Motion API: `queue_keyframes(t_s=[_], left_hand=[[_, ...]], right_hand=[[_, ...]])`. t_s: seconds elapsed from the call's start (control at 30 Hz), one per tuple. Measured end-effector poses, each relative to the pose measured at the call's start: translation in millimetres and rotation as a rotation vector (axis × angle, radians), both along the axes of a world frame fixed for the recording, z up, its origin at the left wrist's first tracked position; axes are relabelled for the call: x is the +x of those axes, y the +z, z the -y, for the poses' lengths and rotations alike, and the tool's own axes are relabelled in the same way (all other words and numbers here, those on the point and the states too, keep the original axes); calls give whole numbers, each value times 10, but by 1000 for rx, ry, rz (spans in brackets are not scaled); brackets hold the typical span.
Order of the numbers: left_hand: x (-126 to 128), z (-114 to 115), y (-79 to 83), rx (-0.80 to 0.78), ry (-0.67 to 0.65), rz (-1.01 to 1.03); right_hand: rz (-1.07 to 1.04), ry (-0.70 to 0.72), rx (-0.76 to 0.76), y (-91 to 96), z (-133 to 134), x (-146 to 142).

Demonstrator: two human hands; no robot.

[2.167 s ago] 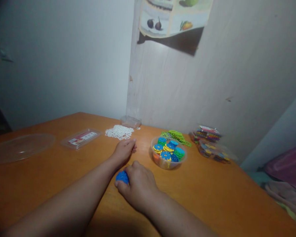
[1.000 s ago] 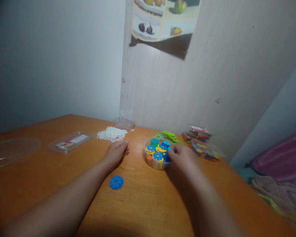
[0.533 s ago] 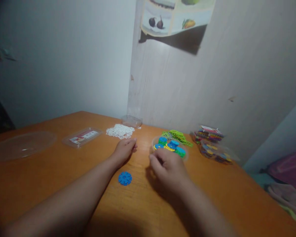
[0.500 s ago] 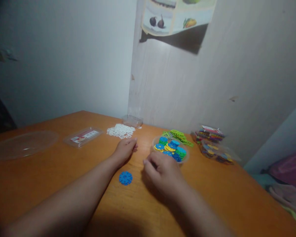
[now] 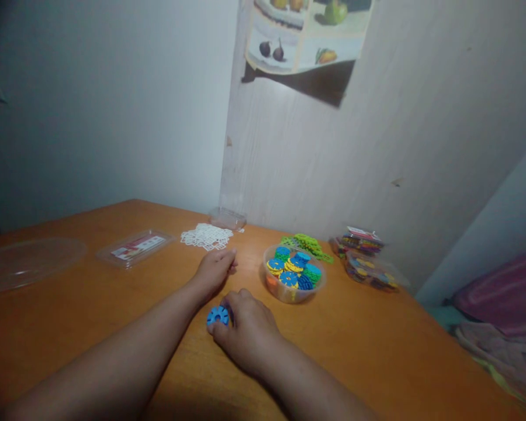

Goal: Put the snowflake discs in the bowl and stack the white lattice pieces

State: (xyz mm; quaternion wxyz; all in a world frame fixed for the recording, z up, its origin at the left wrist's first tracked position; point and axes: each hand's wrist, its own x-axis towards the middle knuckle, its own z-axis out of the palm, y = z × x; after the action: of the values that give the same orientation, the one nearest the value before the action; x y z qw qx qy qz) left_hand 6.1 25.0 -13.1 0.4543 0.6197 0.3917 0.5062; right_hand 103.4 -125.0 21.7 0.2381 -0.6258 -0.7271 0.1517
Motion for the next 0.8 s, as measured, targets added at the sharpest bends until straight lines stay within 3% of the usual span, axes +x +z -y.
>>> queue_keyframes(t_s=[0.17,0.33,0.43,0.57,0.67,0.8], left_hand=[[-5,15,15,9,17,0],[-14,28,27,12,18,-17],[-19,24,22,24,26,-32],[-20,30,26,28,33,-23],[-22,41,46,23,26,-14],[-27,45,70,3,28,-28]], right_hand=[[-198,2,54,82,2,153],[-310,-164,264,438,-26,631],[-225,-377,383,582,-40,1043],[12,-540,427,617,-37,1448],[168,-596,368,611,-25,1549],[260,-569,217,586,-43,1544]])
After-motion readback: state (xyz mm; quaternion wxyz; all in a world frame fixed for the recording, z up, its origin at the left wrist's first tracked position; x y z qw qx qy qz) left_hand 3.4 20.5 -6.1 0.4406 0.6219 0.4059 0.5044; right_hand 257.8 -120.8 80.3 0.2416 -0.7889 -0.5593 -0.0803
